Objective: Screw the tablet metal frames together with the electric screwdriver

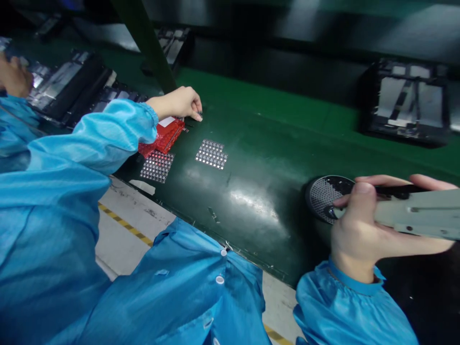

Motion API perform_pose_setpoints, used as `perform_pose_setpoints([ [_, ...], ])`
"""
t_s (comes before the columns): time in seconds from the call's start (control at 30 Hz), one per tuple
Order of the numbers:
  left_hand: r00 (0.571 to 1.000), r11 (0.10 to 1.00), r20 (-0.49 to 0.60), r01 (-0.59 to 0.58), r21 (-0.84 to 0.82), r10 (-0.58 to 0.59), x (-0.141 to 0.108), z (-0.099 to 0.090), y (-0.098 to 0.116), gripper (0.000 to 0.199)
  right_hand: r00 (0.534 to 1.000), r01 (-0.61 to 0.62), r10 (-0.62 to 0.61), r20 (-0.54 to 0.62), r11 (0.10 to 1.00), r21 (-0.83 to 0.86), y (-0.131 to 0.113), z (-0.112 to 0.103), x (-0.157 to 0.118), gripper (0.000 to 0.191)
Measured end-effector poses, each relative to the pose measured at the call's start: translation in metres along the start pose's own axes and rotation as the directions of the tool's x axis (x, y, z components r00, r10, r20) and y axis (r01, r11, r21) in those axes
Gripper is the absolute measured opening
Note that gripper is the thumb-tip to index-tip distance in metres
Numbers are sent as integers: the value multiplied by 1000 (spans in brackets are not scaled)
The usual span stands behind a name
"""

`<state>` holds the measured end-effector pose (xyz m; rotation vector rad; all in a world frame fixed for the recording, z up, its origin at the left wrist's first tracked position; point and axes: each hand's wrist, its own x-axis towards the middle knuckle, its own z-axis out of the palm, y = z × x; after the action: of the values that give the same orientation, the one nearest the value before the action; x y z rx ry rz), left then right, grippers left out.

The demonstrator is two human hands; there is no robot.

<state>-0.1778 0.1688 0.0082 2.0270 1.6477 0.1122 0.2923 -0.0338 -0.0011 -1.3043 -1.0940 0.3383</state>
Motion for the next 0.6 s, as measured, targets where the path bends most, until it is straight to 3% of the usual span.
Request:
perform_pose_setpoints([
  [0.2,997,996,-2,83,18,-83,0,-3,6,38,996,87,-88,1,986,145,-2,6,-1,85],
  [0.43,999,1000,-36,30,-9,-30,-8,-1,11,32,994,103,-105,1,979,177,2,3,2,87],
  [0.5,999,1000,-26,-29,12,29,-10,-4,10,31,996,93,-94,-5,979,179,4,4,3,93],
  [0.6,975,963,18,-222,152,222,-9,-11,10,25,998,61,-59,-19,983,173,6,4,4,101],
])
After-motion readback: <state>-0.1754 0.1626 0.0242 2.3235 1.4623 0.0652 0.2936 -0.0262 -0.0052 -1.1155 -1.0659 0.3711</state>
